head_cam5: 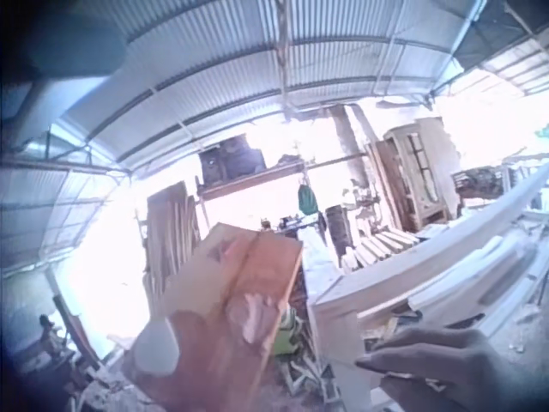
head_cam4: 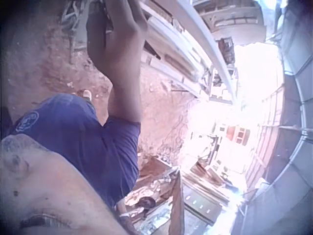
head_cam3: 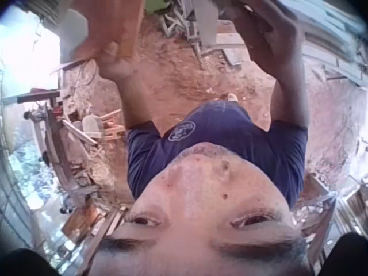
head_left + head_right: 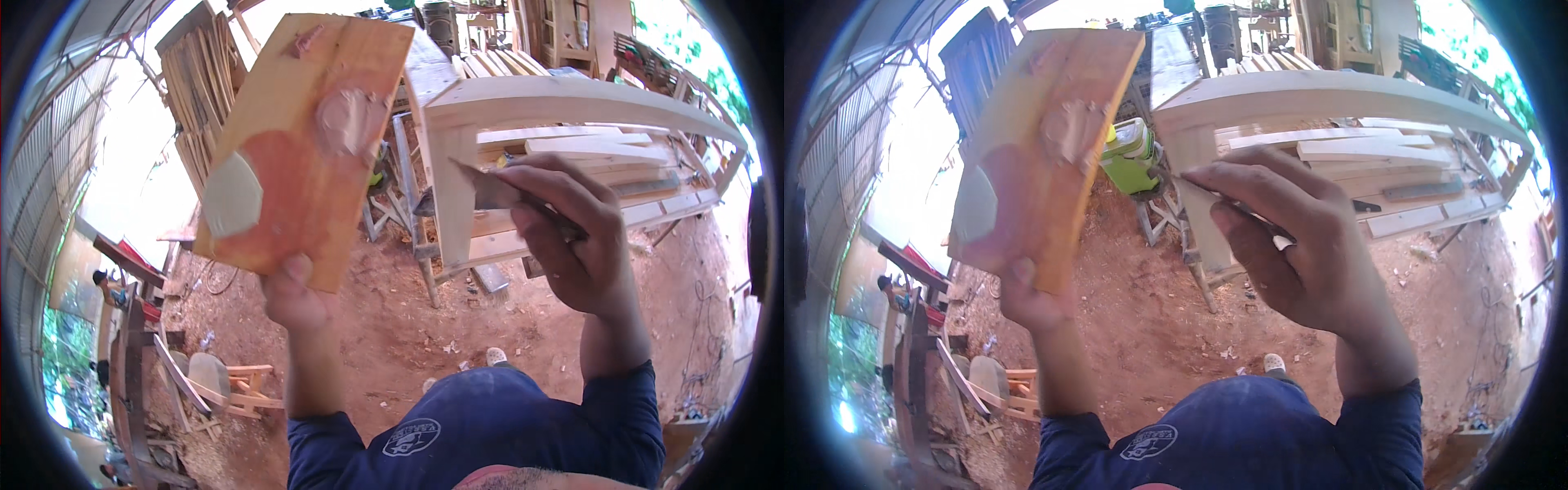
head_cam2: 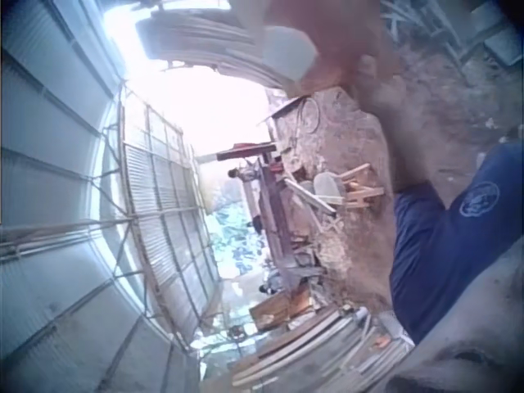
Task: The person applies wood filler to the joints of a wooden furniture frame using a spatula and sands the wooden surfaces by hand using sandpaper.
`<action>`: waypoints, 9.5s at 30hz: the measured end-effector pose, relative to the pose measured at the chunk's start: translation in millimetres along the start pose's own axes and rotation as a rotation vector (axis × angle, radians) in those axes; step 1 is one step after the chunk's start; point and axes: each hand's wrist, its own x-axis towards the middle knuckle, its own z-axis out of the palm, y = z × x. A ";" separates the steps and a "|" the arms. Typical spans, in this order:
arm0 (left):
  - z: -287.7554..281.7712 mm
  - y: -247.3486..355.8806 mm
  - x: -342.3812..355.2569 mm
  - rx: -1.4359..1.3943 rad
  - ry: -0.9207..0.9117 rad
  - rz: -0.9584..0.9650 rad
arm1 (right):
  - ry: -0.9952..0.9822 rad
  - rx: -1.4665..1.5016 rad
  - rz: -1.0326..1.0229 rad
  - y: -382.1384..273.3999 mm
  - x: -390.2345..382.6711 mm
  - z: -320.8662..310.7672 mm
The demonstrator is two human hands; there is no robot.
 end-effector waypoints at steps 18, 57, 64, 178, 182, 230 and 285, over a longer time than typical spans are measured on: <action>-97.5 9.1 -124.4 0.134 0.103 0.024 | -0.276 0.903 0.932 -27.0 -1.0 90.3; -53.0 -18.3 -88.4 -0.322 0.198 -0.263 | 0.212 0.286 0.569 136.2 -37.3 6.5; -36.4 -22.3 -93.9 -0.238 0.273 -0.274 | 0.167 0.504 0.596 161.5 -34.0 10.7; -61.8 -25.0 -91.4 -0.080 0.392 -0.214 | -0.118 -0.813 -0.062 84.5 13.7 -15.2; -61.9 -24.1 -90.1 -0.085 0.368 -0.246 | -0.120 -0.827 -0.075 84.7 17.1 -14.1; -126.5 13.6 -68.3 -0.160 0.222 -0.280 | 0.460 -0.671 0.221 55.6 -0.7 116.1; -71.0 11.0 -84.3 -0.116 0.162 -0.254 | 0.391 0.993 0.945 132.8 -63.8 17.9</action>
